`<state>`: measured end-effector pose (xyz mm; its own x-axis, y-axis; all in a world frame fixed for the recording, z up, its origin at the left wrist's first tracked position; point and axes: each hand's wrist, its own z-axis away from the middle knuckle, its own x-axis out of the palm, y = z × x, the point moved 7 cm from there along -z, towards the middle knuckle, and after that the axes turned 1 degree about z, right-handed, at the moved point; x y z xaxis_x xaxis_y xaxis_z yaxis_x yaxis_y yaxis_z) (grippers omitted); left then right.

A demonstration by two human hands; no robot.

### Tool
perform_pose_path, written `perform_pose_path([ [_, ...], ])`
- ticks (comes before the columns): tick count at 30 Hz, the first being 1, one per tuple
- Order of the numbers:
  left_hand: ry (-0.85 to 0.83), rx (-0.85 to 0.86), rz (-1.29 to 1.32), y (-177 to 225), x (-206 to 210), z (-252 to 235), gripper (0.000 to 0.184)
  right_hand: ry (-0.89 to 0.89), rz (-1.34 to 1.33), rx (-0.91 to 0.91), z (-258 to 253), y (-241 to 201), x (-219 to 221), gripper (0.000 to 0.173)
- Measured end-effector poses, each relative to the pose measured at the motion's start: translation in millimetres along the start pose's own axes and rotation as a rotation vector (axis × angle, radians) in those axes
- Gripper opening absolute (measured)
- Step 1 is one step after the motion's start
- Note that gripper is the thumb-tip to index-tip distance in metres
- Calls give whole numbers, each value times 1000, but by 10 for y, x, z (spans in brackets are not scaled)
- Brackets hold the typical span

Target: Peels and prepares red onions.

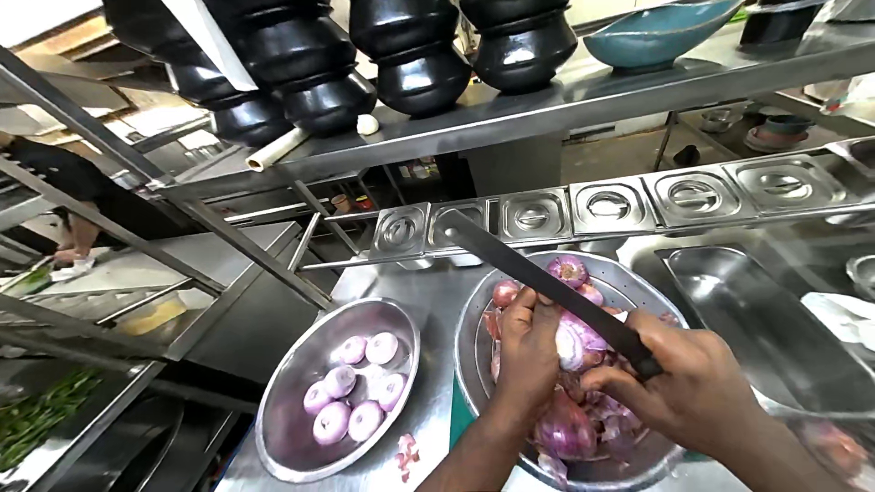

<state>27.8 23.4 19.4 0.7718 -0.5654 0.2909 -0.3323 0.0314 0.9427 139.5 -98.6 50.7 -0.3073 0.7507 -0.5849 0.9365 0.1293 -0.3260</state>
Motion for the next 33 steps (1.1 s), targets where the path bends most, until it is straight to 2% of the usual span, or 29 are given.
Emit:
perform_pose_path([
  [4, -56, 50, -65, 120, 43, 0, 32, -11, 22, -40, -28, -23, -19, 59],
  [10, -93, 6, -141, 163, 56, -7, 42, -36, 10, -89, -21, -23, -2, 60],
  [18, -151, 62, -169, 218, 79, -41, 34, -46, 62, -140, -17, -83, 6, 59],
  [28, -196, 68, -243, 205, 72, -81, 35, -112, 78, -214, 4, -101, 49, 57],
  [33, -190, 75, -200, 231, 45, -110, 36, -54, 93, -200, 37, -94, 19, 64],
])
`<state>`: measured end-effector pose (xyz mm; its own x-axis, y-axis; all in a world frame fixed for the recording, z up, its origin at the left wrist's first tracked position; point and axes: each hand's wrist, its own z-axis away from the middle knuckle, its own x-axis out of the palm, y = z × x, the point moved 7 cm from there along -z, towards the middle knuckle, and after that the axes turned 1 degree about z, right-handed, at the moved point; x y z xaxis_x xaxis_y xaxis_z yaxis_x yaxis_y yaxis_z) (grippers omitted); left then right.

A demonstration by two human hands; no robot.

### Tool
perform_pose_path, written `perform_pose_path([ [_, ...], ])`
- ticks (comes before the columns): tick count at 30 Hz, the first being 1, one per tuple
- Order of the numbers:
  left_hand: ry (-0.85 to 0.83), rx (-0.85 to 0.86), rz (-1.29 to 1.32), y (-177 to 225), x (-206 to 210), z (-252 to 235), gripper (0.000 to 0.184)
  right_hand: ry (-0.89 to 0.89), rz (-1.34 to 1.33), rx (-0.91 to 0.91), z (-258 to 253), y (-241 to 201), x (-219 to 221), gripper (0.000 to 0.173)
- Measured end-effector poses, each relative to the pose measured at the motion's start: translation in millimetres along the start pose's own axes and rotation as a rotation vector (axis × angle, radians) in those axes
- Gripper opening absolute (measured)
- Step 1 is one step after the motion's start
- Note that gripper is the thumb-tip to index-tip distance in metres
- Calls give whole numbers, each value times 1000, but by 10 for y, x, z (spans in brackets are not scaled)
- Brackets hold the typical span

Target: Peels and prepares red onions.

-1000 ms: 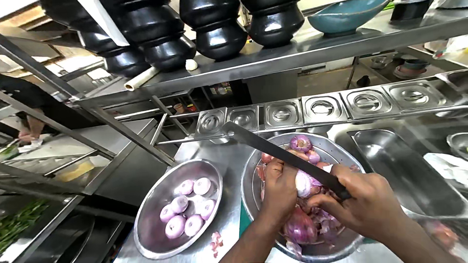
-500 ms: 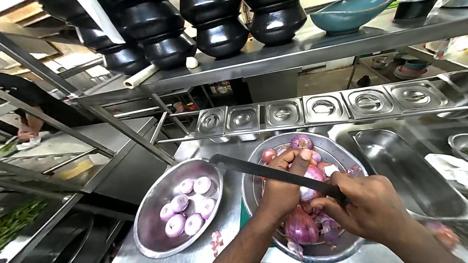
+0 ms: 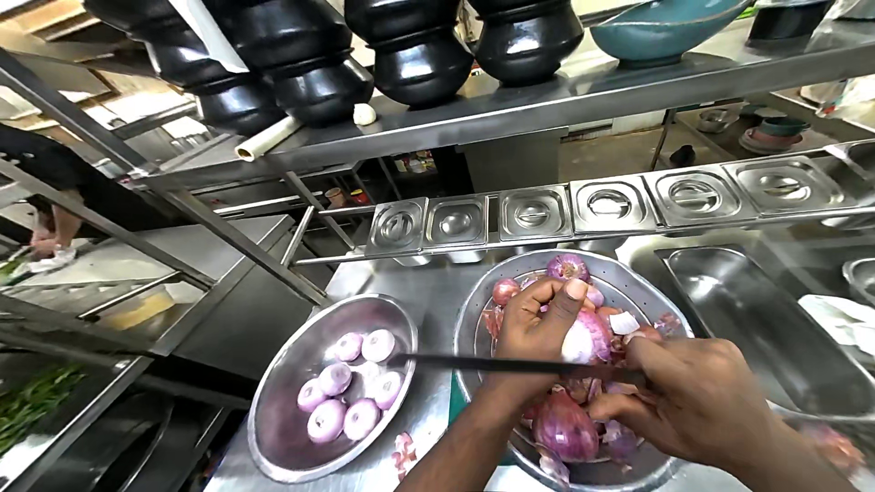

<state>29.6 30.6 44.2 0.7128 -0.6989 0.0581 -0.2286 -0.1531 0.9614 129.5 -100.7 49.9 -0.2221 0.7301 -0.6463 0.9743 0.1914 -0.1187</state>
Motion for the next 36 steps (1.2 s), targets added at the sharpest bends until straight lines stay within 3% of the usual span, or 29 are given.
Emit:
perform_pose_path([
  [8, 26, 41, -57, 37, -23, 29, 35, 5, 21, 46, -77, 17, -12, 58],
  [19, 59, 38, -34, 35, -14, 18, 33, 23, 132, -108, -67, -85, -27, 54],
  [22, 109, -2, -14, -6, -58, -21, 41, 5, 119, -164, 2, -181, 56, 53],
  [28, 85, 13, -1, -9, -43, 5, 32, 76, 61, 40, -97, 59, -59, 66],
  [36, 60, 36, -59, 73, -19, 31, 33, 42, 51, -14, -158, 43, -38, 60],
])
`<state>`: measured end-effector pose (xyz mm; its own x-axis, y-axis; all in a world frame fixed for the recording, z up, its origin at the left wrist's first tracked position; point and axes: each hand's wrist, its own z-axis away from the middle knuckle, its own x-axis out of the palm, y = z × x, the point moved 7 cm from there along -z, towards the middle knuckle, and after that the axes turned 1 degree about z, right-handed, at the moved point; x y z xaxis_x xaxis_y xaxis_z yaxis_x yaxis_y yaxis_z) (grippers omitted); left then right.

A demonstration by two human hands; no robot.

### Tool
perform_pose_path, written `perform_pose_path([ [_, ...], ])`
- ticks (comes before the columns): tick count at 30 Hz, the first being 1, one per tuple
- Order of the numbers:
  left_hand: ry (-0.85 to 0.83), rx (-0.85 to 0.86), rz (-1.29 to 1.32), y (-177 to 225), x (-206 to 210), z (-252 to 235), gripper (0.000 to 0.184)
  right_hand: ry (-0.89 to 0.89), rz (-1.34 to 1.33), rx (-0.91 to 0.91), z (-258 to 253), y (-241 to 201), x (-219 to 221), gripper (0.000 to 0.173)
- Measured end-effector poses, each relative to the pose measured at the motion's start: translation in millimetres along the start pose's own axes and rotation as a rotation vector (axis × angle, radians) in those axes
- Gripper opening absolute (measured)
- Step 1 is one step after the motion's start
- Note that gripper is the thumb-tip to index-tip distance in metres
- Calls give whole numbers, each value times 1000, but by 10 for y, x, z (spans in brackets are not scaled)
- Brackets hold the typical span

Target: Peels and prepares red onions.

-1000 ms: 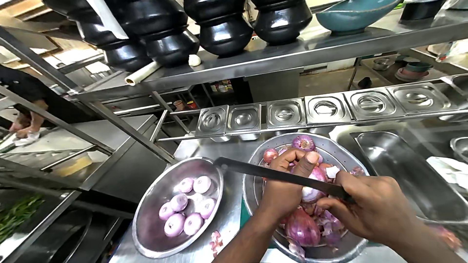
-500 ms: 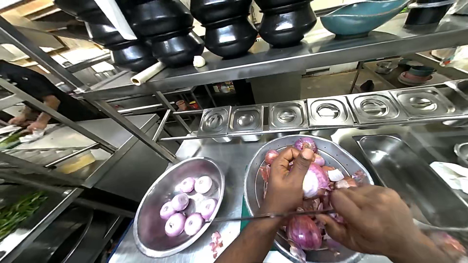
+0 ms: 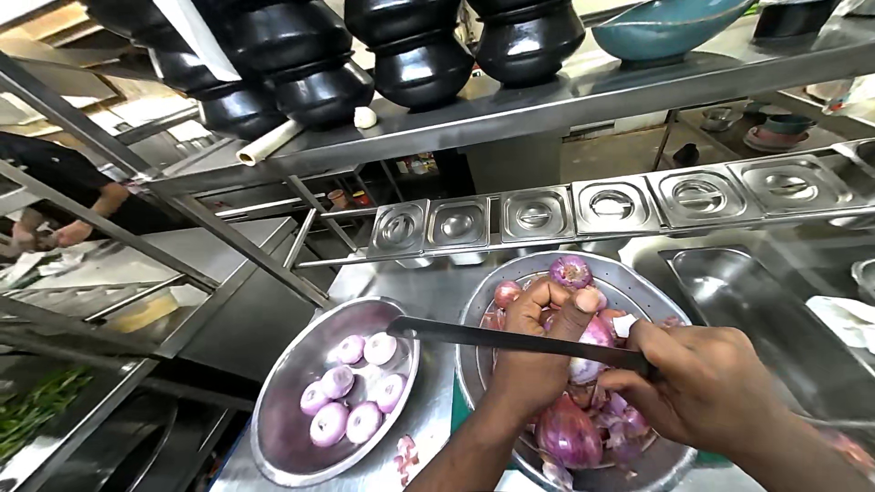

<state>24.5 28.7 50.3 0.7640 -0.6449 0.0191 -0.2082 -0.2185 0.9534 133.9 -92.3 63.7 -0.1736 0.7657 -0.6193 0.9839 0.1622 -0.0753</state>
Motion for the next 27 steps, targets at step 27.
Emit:
perform_pose_path([
  [27, 3, -98, 98, -117, -6, -25, 38, -25, 20, -131, -28, -39, 57, 59],
])
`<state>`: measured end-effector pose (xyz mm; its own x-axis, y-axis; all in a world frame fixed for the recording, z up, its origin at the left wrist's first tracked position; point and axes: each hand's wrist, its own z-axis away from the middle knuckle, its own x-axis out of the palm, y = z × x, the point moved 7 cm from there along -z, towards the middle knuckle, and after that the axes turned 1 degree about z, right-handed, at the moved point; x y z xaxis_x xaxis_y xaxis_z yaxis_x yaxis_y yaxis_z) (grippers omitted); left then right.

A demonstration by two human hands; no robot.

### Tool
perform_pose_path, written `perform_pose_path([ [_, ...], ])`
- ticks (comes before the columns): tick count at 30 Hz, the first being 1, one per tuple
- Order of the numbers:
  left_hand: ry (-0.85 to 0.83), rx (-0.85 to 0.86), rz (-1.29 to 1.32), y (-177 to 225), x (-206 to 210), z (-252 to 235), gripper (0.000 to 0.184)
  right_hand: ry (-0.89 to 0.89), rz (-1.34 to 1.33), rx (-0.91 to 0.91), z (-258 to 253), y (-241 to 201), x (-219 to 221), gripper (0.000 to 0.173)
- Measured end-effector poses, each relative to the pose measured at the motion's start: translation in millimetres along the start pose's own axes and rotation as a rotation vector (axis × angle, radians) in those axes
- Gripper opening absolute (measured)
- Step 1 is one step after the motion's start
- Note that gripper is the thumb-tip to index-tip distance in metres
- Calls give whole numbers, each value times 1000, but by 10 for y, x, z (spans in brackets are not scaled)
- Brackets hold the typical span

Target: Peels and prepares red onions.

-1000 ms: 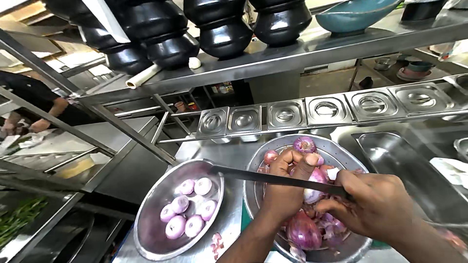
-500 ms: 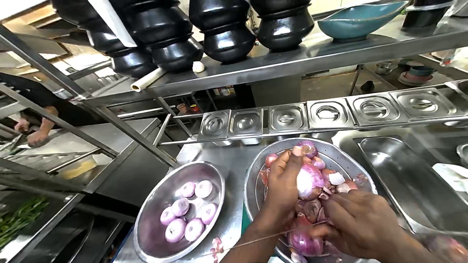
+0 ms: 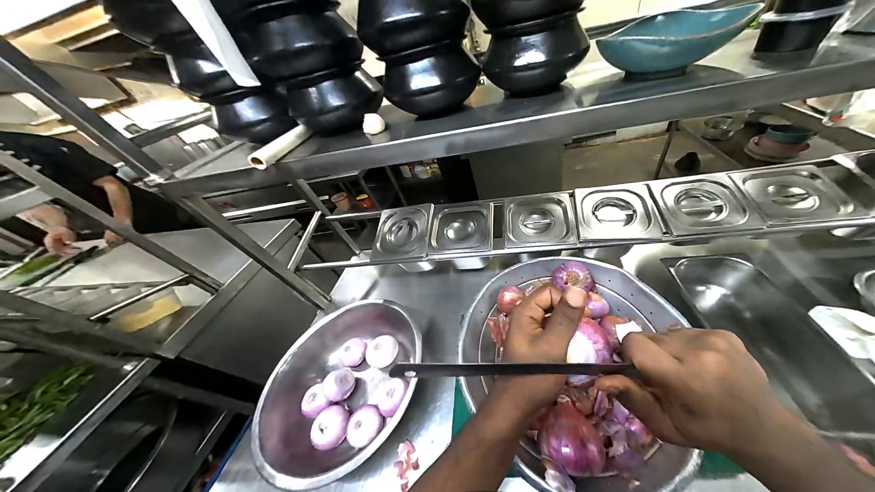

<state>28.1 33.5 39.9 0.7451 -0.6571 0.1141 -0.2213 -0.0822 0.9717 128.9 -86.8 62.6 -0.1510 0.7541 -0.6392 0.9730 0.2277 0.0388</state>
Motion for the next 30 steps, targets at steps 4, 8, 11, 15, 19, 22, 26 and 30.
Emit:
perform_pose_path([
  [4, 92, -93, 87, -89, -16, -20, 47, -26, 36, -97, 70, -145, 67, 57],
  [8, 143, -308, 431, -295, 54, -13, 57, -55, 46, -158, 209, -291, 226, 56],
  [11, 117, -416, 624, -456, 130, -14, 57, -3, 4, -58, 221, -176, 186, 57],
  [15, -66, -472, 577, -471, 111, 59, 31, 98, 44, 215, 112, 302, -84, 59],
  [19, -163, -478, 605, -487, 124, 52, 34, 107, 104, 279, 106, 477, -138, 55],
  [22, 157, -495, 678, -606, 29, -28, 14, 86, 83, 180, 185, 262, -98, 61],
  [26, 378, -457, 805, -748, -142, -170, 27, -11, 40, 72, 281, -47, -33, 61],
  [30, 416, -426, 789, -748, -228, -204, 27, -9, 2, 159, 408, 146, -13, 62],
])
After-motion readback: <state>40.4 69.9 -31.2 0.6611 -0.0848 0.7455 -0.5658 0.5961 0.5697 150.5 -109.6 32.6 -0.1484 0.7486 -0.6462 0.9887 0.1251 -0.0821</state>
